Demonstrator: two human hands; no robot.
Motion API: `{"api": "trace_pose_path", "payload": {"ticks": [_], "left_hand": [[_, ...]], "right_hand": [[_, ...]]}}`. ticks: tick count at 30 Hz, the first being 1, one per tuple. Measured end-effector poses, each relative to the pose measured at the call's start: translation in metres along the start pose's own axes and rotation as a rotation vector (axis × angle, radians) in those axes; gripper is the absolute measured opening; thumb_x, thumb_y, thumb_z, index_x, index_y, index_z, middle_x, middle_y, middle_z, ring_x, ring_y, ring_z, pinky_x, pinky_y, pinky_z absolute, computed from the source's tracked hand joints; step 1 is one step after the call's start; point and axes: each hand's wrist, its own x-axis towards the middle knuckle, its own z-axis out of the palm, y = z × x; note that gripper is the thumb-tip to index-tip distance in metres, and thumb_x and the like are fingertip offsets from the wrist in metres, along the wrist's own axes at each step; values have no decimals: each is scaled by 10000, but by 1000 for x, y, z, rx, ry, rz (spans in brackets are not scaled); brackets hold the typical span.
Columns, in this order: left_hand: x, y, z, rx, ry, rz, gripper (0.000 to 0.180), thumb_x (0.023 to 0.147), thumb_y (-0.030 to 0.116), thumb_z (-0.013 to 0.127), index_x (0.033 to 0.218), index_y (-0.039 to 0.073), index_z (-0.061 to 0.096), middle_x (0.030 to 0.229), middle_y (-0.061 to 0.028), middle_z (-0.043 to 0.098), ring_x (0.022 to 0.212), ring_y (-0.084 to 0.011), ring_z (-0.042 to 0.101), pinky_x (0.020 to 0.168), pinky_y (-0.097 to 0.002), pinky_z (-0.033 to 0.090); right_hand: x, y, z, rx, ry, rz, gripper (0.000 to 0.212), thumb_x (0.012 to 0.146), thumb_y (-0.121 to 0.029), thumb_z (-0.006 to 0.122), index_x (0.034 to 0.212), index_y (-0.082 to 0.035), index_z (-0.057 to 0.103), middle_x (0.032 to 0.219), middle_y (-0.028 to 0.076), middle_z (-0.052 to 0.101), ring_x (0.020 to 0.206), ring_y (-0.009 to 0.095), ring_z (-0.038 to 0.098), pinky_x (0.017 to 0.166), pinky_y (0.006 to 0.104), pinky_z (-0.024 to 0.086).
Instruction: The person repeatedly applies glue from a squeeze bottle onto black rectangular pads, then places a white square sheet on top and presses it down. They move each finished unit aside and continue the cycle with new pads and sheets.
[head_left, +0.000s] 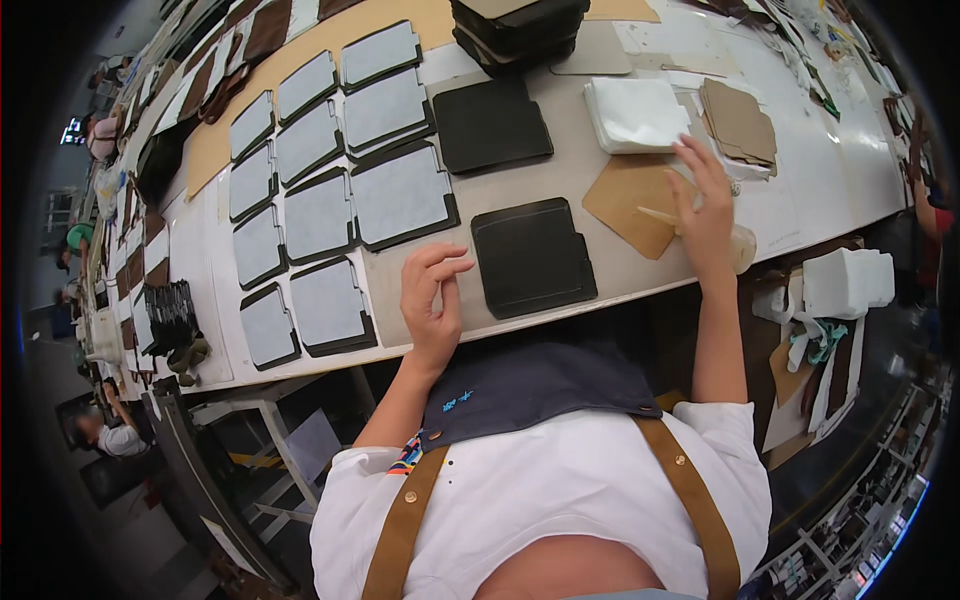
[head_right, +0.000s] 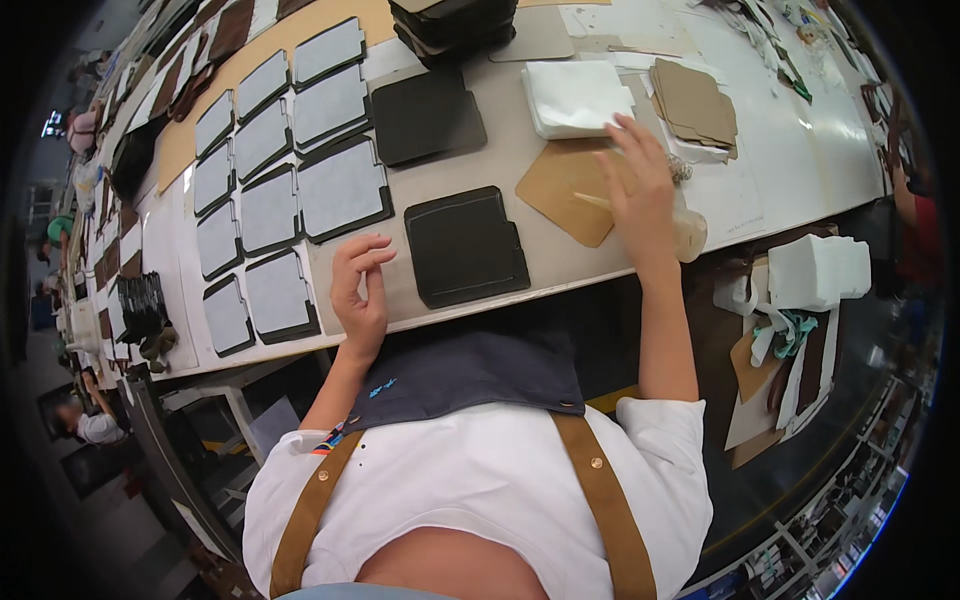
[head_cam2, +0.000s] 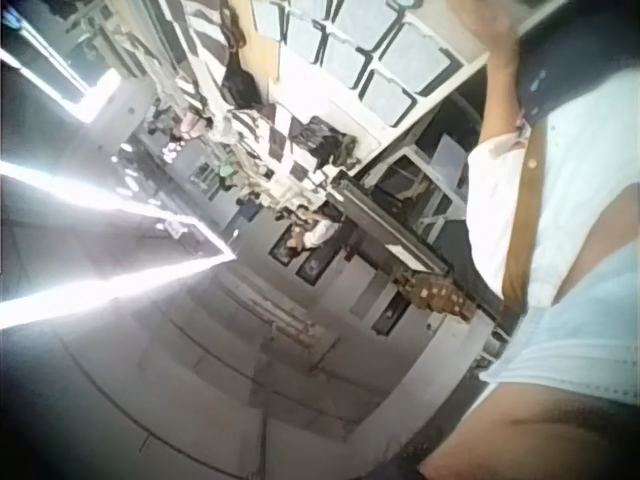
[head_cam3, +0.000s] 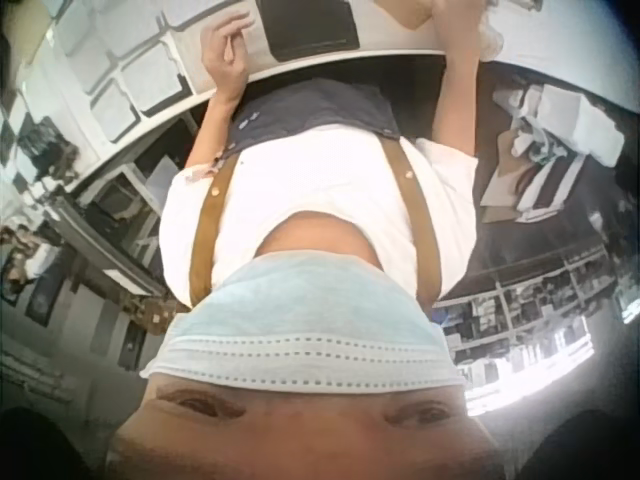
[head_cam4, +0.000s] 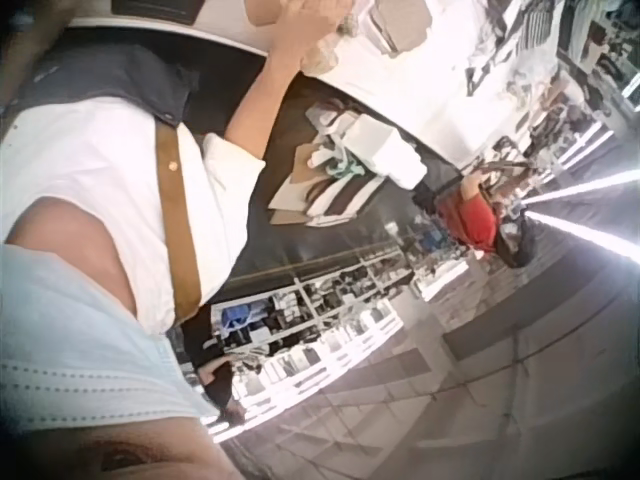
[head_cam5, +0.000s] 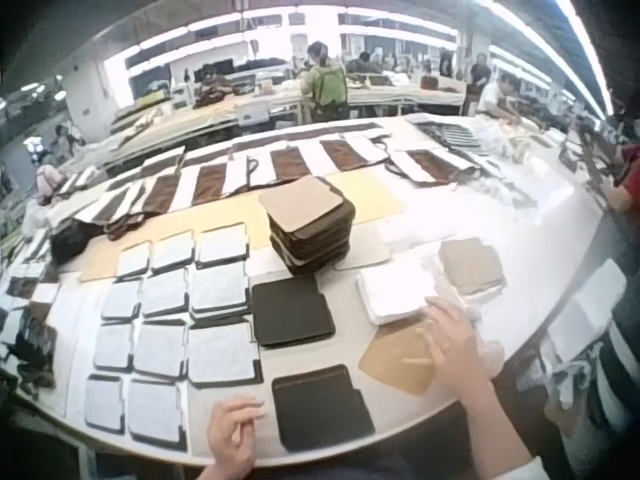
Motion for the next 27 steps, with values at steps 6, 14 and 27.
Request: {"api": "trace_pose_path", "payload": {"ticks": [6, 14, 27], "left_hand": [[55, 24, 32, -57, -126, 181, 301, 825, -121, 605, 1013, 78, 731, 1149, -79, 697, 1123, -293, 627, 984, -398, 462], [75, 32, 58, -102, -289, 214, 284, 881, -86, 588, 1062, 80, 731, 1185, -90, 690, 1129, -283, 623, 984, -394, 455], [110, 64, 97, -315, -488, 172, 292, 967, 46, 611, 1253, 55, 666, 1275, -114, 675, 1217, -297, 615, 1046, -407, 454]], "right_hand": [[42, 16, 59, -85, -116, -80, 186, 909, -100, 702, 1071, -9, 692, 1121, 112, 705, 1060, 320, 665, 896, 390, 533], [56, 29, 53, 335, -70, 356, 124, 937, -152, 714, 932, -38, 665, 928, 71, 716, 834, 217, 693, 748, 367, 539], [77, 53, -41, 1007, 634, 422, 119, 996, -126, 680, 1048, -60, 595, 1055, 47, 682, 985, 136, 644, 884, 299, 526]]}}
